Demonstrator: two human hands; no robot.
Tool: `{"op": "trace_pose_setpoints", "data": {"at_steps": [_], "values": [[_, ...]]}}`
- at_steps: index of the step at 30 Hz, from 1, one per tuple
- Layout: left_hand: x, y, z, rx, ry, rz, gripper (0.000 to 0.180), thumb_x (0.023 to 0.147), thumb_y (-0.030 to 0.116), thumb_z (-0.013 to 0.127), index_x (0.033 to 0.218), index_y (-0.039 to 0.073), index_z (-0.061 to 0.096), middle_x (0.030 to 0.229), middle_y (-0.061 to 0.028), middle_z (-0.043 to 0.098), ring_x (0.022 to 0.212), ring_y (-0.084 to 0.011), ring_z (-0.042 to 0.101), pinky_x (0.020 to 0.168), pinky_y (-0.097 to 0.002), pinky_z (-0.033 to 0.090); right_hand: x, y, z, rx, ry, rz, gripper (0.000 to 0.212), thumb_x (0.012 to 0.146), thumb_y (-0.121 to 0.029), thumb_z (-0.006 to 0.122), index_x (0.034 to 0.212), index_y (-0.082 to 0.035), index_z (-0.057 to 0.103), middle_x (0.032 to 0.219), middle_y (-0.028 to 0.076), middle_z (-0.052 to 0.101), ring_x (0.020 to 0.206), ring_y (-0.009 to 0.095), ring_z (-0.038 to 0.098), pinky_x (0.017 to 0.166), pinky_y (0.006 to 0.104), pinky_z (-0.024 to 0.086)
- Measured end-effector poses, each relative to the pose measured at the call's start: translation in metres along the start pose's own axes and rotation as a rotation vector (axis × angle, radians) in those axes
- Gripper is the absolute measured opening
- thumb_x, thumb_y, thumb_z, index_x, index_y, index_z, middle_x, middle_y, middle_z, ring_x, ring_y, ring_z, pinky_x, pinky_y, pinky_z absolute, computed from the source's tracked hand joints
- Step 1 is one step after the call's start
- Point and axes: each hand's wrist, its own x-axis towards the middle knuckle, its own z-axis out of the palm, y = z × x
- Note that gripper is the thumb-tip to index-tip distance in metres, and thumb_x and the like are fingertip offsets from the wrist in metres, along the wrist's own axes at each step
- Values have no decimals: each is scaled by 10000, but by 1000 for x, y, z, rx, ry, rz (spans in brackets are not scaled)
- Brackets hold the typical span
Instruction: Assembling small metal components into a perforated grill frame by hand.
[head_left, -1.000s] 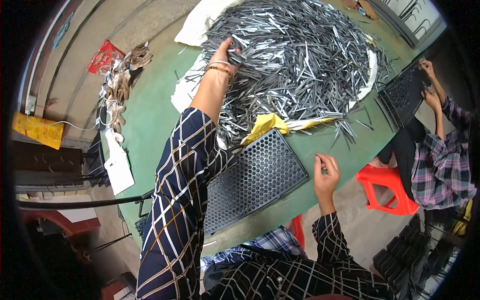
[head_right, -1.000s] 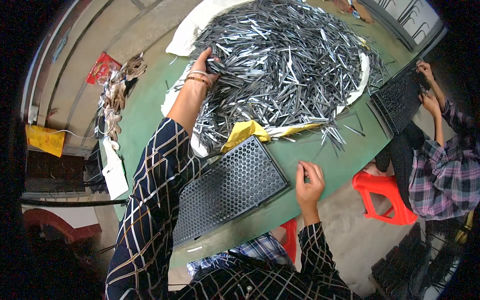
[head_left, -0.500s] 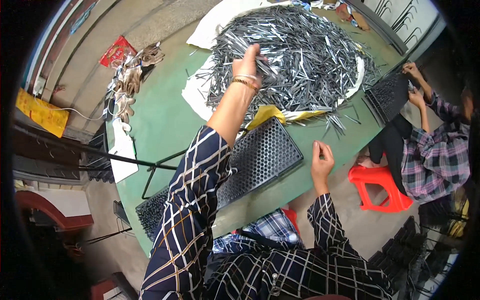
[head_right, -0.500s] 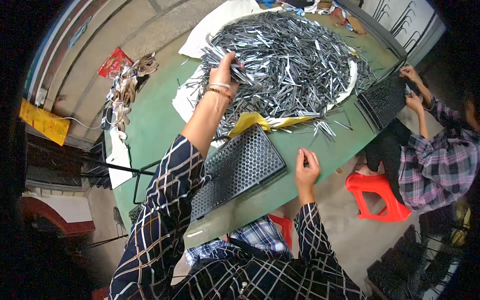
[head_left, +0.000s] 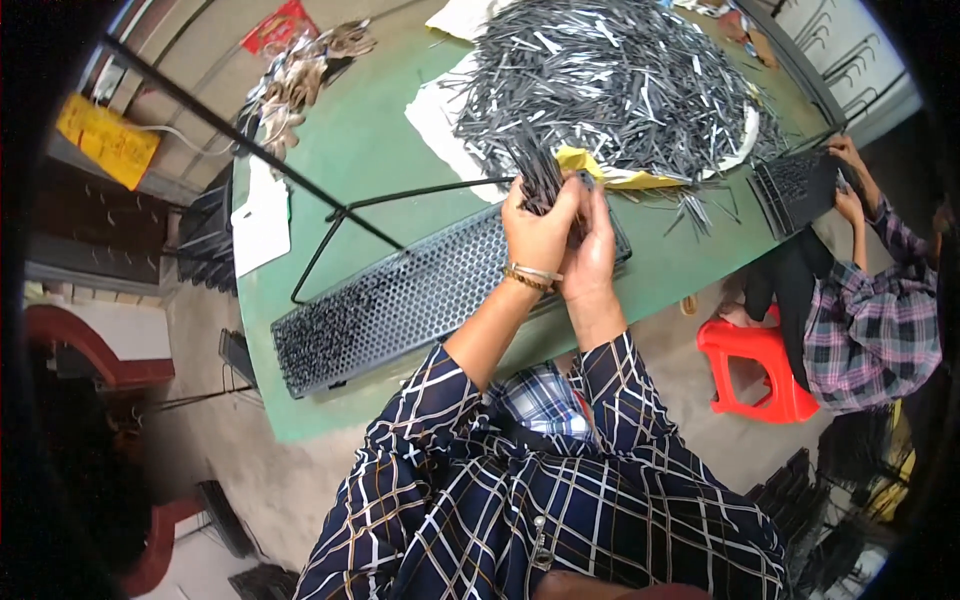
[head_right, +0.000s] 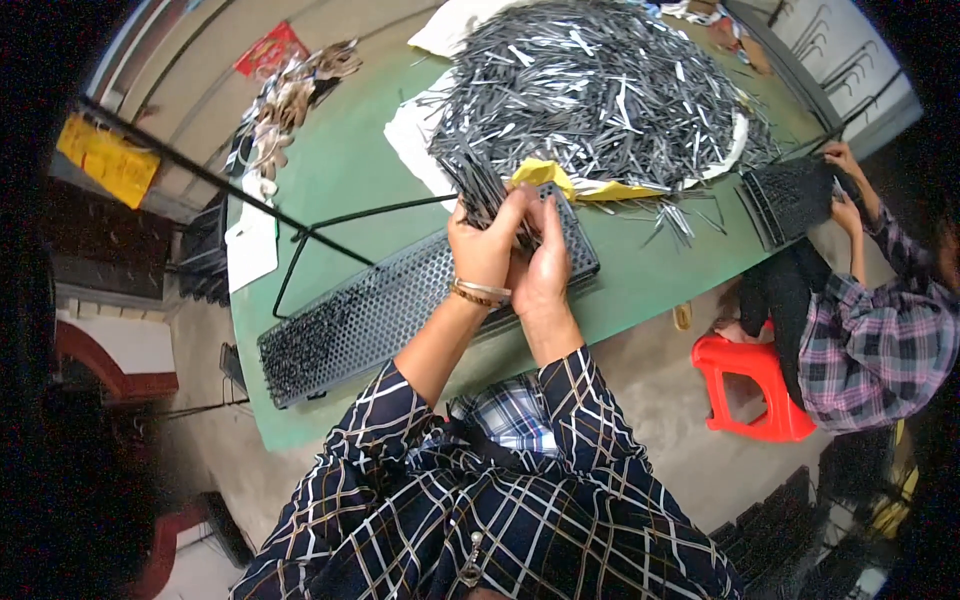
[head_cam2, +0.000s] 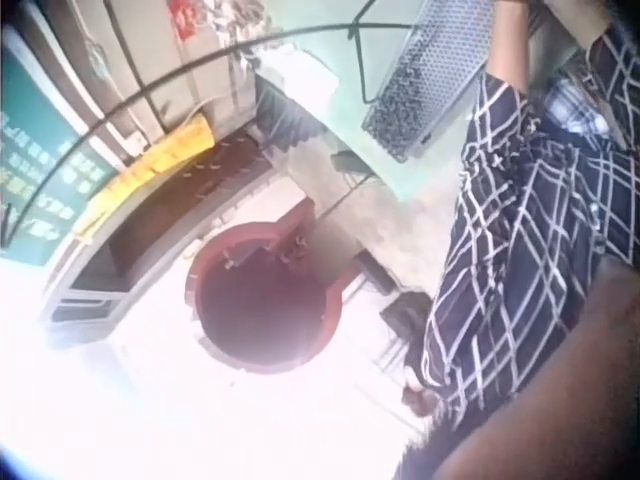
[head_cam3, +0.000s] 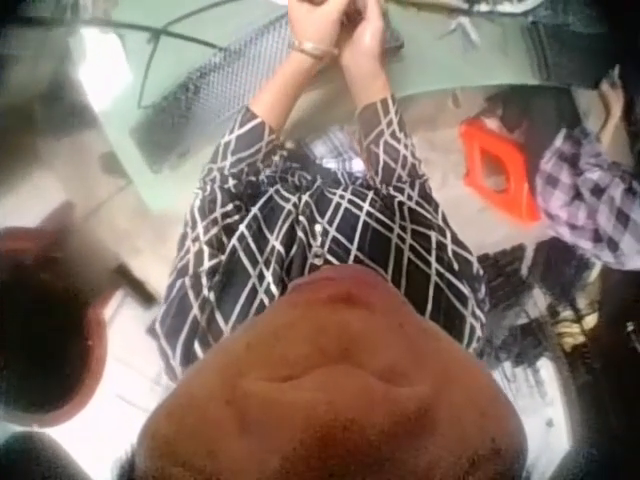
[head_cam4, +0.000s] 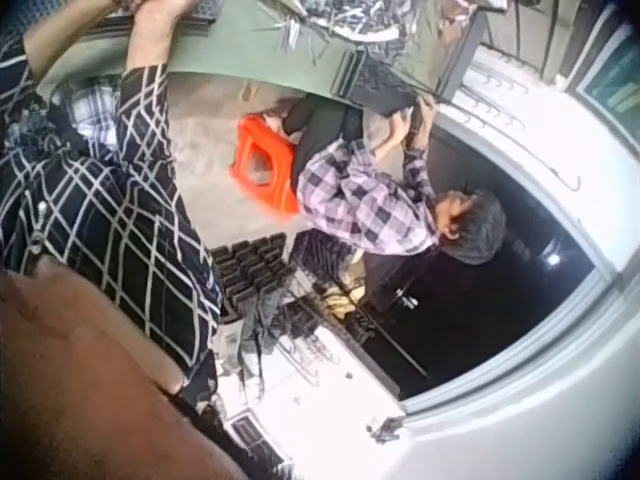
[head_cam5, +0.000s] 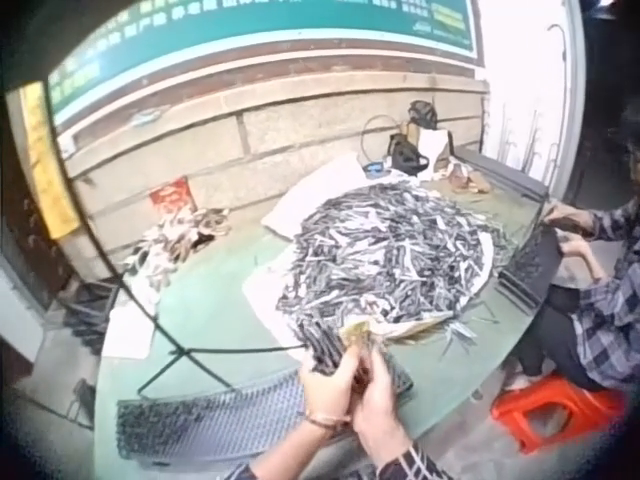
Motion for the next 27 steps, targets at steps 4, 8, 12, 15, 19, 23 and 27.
{"op": "trace_pose_setpoints", "data": {"at_steps": [4,8,12,15,19,23,27], "values": [[-25,6,-24,32,4,95,157,783,52,685,912,11,606,829,-11,641,718,-72,579,663,-220,478,-12,30,-15,110,-38,120,415,981,-340,386,1181,-12,544,1165,84,582,1069,178,541,957,317,408],[-39,15,-57,197,42,229,202,748,35,692,924,-7,603,933,-42,593,834,-117,574,761,-254,469,-22,61,-18,252,-282,200,384,982,-345,385,1134,-38,559,1105,74,603,1000,176,572,921,318,438],[-48,27,-79,269,36,327,245,707,26,694,923,-29,593,1057,-99,531,960,-181,546,839,-291,445,-46,71,9,172,-263,175,382,982,-359,381,1157,-55,533,1093,63,593,1005,166,561,916,318,438],[-59,34,-95,256,47,320,236,722,27,689,932,-15,592,1030,-83,564,935,-160,564,829,-281,456,-55,82,18,121,-256,171,384,984,-346,377,1187,-51,514,1151,79,566,1054,173,540,945,323,422],[-72,36,-119,-71,176,272,221,772,7,682,972,9,588,955,-44,619,865,-99,582,779,-245,475,-70,106,30,60,-241,197,380,985,-312,381,1216,-32,497,1221,117,533,1119,203,511,993,344,397],[-81,41,-152,-88,223,133,252,756,30,713,980,14,600,917,-23,639,799,-96,600,734,-232,490,-82,133,34,-72,-244,229,351,987,-280,383,1188,-23,514,1168,118,547,1095,209,509,987,349,398],[-88,41,-189,3,342,154,285,745,55,734,989,8,595,920,-23,638,785,-81,594,711,-216,489,-113,163,47,-297,-276,235,359,1007,-248,323,1192,4,500,1130,100,543,1068,181,507,973,308,397]]}}
